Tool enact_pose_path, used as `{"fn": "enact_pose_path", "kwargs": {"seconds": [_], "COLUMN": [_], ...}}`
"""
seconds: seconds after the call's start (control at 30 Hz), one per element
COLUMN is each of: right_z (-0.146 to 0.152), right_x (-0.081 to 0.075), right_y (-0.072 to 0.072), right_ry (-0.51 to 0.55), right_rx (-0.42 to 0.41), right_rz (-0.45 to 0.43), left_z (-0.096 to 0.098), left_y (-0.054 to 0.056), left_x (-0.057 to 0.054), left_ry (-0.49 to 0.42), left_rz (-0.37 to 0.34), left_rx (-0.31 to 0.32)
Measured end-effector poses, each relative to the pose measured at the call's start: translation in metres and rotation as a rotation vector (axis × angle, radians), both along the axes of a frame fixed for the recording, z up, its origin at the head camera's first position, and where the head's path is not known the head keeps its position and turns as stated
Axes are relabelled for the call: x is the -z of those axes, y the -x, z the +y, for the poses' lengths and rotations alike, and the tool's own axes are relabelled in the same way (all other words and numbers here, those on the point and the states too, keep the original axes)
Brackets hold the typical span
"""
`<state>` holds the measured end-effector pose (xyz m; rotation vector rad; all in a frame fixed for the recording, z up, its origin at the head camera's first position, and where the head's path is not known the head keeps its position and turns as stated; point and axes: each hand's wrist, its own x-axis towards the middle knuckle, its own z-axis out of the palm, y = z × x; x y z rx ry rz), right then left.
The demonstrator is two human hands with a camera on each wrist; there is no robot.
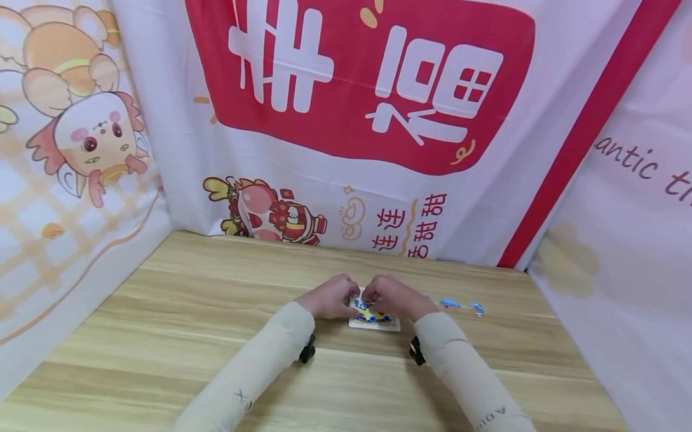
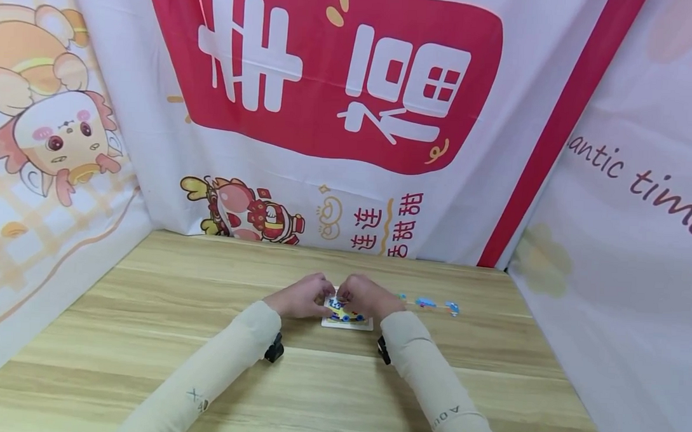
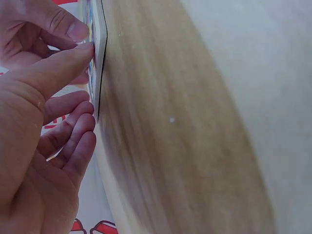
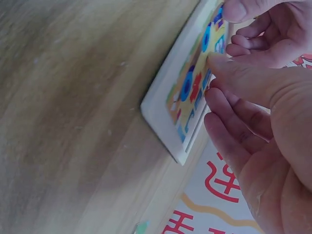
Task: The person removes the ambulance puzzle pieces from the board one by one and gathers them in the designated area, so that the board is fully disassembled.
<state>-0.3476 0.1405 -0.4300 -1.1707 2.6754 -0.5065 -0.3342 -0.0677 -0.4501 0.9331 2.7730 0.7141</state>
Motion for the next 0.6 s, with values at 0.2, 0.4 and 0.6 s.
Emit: {"fn": "enact_pose_path", "kwargs": {"seconds": [0.2,0.4,0.6], "right_z": [-0.001,-0.0007,0.0002], "right_x": [0.0002,-0.0007,0.004], "right_y": [-0.0016,-0.0043,-0.0037], "right_ry": [-0.042,-0.048,0.008], "right_rx": [0.035,0.057,0.089], "right_rz": [-0.002,0.007,-0.009], "left_z": [-0.0012,-0.0003,0.0004], "left_y": [0.001,0.0013,0.0025], "left_x": [0.0017,0.0019,0.0038], "left_ry": [-0.038,-0.042,-0.052], "left_rz": [-0.002,0.0,0.032], "left_rx": [-0.013,-0.017,0.005]}}
